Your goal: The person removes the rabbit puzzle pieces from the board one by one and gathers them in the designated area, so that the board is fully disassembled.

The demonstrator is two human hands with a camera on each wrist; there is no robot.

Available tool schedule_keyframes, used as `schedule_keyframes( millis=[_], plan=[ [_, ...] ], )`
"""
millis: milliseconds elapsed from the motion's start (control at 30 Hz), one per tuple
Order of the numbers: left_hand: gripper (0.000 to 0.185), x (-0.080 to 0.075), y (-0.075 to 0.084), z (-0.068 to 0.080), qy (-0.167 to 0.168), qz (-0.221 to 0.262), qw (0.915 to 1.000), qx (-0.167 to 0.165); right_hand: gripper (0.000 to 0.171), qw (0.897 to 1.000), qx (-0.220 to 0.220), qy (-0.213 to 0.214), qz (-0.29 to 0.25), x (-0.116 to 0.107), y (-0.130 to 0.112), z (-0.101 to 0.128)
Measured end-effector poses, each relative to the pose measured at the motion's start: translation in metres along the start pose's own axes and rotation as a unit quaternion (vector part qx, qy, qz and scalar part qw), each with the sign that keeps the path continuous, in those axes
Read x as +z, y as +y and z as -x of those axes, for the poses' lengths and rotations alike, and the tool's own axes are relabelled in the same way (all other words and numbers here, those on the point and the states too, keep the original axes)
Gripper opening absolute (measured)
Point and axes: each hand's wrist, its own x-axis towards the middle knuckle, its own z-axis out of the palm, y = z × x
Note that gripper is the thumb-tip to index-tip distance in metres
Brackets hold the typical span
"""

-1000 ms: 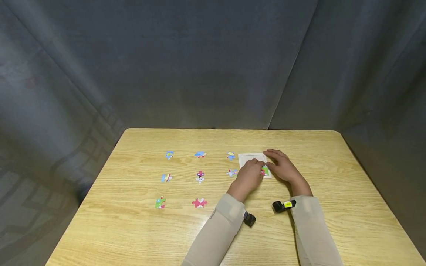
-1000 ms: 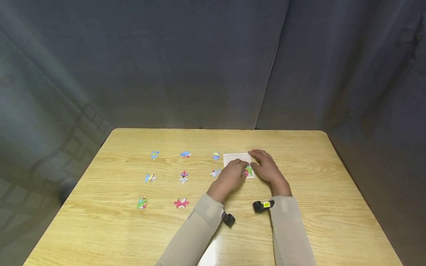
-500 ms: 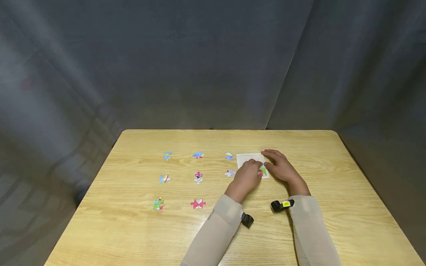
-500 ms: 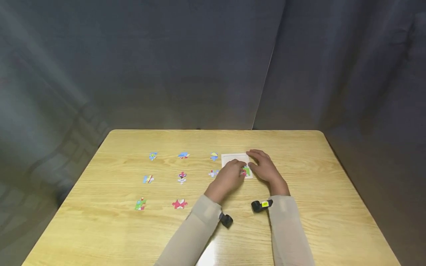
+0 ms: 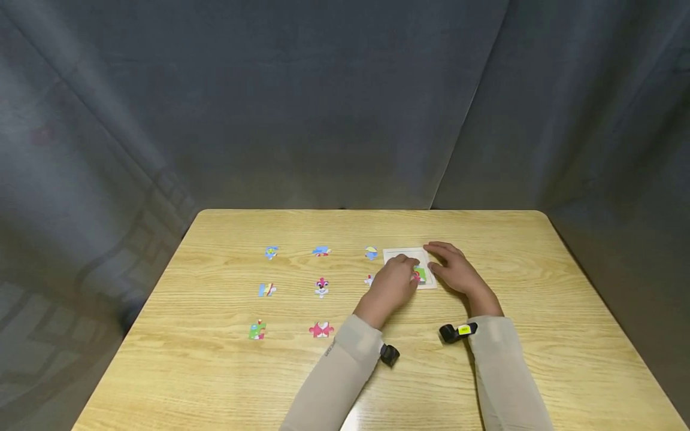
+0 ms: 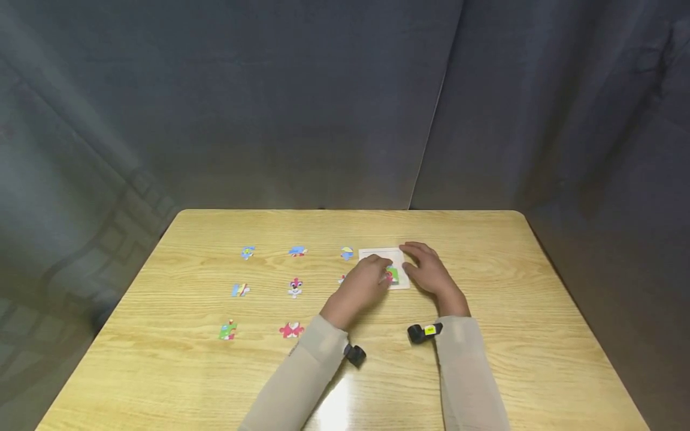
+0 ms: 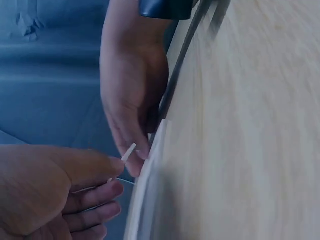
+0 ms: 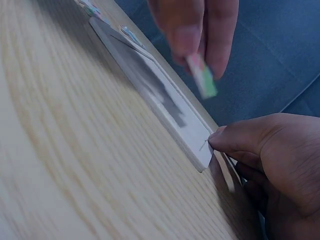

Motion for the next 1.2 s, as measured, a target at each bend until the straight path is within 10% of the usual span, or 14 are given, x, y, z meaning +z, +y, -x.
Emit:
schedule_keyframes(
  millis=[567, 1200],
  plan=[
    [0.04, -0.048, -0.002, 0.065, 0.02, -0.004, 0.9953, 0.095, 0.046, 1.0, -0.002, -0.006, 0.0, 0.0, 0.005, -0.001],
    [0.032, -0.022, -0.032, 0.114, -0.014, -0.065, 0.9857, 0.154, 0.047, 1.0, 0.006, -0.005, -0.011, -0.002, 0.007, 0.0]
  ],
)
